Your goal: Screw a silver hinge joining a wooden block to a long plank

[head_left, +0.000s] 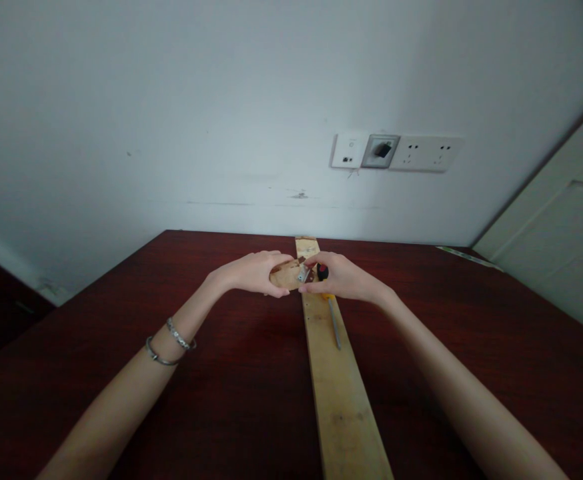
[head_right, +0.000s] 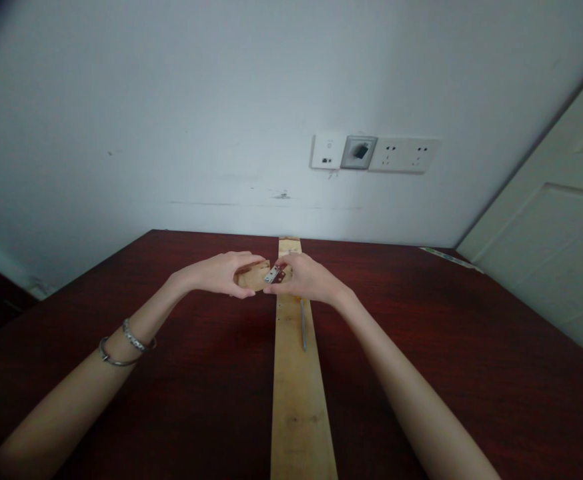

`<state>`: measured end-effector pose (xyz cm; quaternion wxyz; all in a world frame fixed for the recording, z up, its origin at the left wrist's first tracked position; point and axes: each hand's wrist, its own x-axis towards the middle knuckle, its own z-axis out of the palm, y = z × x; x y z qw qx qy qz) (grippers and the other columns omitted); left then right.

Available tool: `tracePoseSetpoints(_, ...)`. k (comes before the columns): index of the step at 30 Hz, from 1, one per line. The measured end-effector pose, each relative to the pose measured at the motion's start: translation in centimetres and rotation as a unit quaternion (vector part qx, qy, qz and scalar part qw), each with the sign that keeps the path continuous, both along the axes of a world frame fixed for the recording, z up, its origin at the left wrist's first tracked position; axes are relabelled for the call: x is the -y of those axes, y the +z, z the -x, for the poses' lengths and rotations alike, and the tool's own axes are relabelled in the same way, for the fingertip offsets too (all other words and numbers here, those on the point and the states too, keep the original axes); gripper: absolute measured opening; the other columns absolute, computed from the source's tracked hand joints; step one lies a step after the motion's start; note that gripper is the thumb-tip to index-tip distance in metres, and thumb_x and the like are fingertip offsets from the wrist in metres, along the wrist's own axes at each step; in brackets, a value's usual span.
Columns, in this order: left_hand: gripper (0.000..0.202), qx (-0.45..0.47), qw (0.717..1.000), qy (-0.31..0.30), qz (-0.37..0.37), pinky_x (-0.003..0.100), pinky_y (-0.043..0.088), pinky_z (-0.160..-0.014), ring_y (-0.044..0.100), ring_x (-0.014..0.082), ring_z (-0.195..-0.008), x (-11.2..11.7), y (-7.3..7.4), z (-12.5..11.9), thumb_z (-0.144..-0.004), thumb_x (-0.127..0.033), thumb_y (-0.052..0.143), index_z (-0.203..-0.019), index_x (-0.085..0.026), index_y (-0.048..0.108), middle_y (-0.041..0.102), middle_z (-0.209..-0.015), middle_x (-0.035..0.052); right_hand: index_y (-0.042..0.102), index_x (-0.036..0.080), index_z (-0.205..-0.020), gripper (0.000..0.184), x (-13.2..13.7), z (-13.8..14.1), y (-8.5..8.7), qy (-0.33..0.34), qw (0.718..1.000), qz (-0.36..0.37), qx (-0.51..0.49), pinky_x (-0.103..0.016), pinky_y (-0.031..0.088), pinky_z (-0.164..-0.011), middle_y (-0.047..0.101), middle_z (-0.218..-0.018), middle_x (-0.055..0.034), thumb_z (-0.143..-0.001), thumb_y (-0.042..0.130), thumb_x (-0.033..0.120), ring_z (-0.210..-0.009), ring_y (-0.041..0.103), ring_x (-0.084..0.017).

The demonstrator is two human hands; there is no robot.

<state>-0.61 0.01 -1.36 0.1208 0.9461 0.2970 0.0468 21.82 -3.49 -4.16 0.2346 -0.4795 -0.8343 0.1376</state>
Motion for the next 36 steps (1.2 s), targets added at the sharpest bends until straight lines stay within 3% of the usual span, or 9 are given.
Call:
tracePoseSetpoints(5,0.061,-0.018,1.000,-0.005,-0.001,0.032,0.040,-0.080,0.055,0.0218,-0.093,0.2,0.1,-0.2,-0.073,-0.046,0.062,-0.125,-0.017,0.048,0.058,-0.108,0.0083,0.067,0.018,-0.094,0.039,0.2,0.1,0.3,0.010,1.000,0.016,0.007,-0.029,0.046,-0.072,0.069,-0.091,-0.0050,-0.072,0.066,0.051,-0.080,0.062,-0.018)
tracePoseSetpoints(10,0.061,-0.023,1.000,-0.008,-0.009,0.031,0.041,-0.078,0.056,0.0215,-0.090,0.1,-0.1,-0.3,-0.071,-0.045,0.063,-0.125,-0.019,0.048,0.058,-0.105,0.0070,0.067,0.018,-0.091,0.036,0.3,0.1,0.4,0.017,0.999,0.027,0.022,-0.028,0.044,-0.067,0.069,-0.086,-0.0040,-0.072,0.067,0.048,-0.076,0.061,-0.017)
tracePoseSetpoints(15,0.062,-0.037,0.999,-0.011,-0.012,0.031,0.041,-0.077,0.057,0.0219,-0.090,0.2,-0.1,-0.5,-0.070,-0.044,0.065,-0.125,-0.020,0.049,0.058,-0.105,0.0064,0.069,0.019,-0.087,0.032,0.3,0.1,0.7,0.055,0.997,0.040,0.028,-0.027,0.043,-0.069,0.069,-0.089,-0.0039,-0.068,0.071,0.044,-0.079,0.060,-0.017)
tracePoseSetpoints(20,0.065,-0.033,0.999,-0.010,-0.005,0.032,0.041,-0.077,0.057,0.0231,-0.092,0.3,-0.1,-0.5,-0.069,-0.043,0.066,-0.127,-0.020,0.049,0.058,-0.109,0.0074,0.069,0.020,-0.092,0.039,0.2,-0.2,0.8,0.060,0.996,0.046,0.053,-0.029,0.043,-0.071,0.069,-0.090,-0.0039,-0.066,0.072,0.049,-0.079,0.060,-0.018)
tracePoseSetpoints(26,0.062,0.006,0.998,-0.039,0.053,0.031,0.042,-0.078,0.058,0.0212,-0.092,-0.2,-0.5,-0.2,-0.068,-0.041,0.067,-0.124,-0.018,0.052,0.060,-0.110,0.0078,0.068,0.021,-0.093,0.041,0.2,-0.4,0.9,0.079,0.993,0.031,0.079,-0.031,0.044,-0.076,0.069,-0.095,-0.0043,-0.065,0.073,0.051,-0.087,0.061,-0.021)
tracePoseSetpoints(30,0.061,0.017,0.997,-0.046,0.067,0.031,0.042,-0.080,0.058,0.0204,-0.091,-0.3,-0.6,-0.2,-0.069,-0.041,0.067,-0.124,-0.019,0.051,0.060,-0.111,0.0068,0.067,0.021,-0.097,0.037,0.6,-0.2,1.1,0.054,0.994,0.018,0.098,-0.034,0.045,-0.079,0.069,-0.099,-0.0063,-0.069,0.071,0.045,-0.091,0.062,-0.024)
tracePoseSetpoints(36,0.062,0.007,0.998,-0.042,0.056,0.032,0.042,-0.081,0.057,0.0205,-0.091,-0.5,-0.8,-0.3,-0.069,-0.038,0.067,-0.125,-0.017,0.050,0.059,-0.110,0.0077,0.063,0.014,-0.111,0.045,1.1,0.1,1.3,0.033,0.993,0.002,0.110,-0.040,0.045,-0.089,0.064,-0.112,-0.0134,-0.071,0.068,0.034,-0.104,0.058,-0.029)
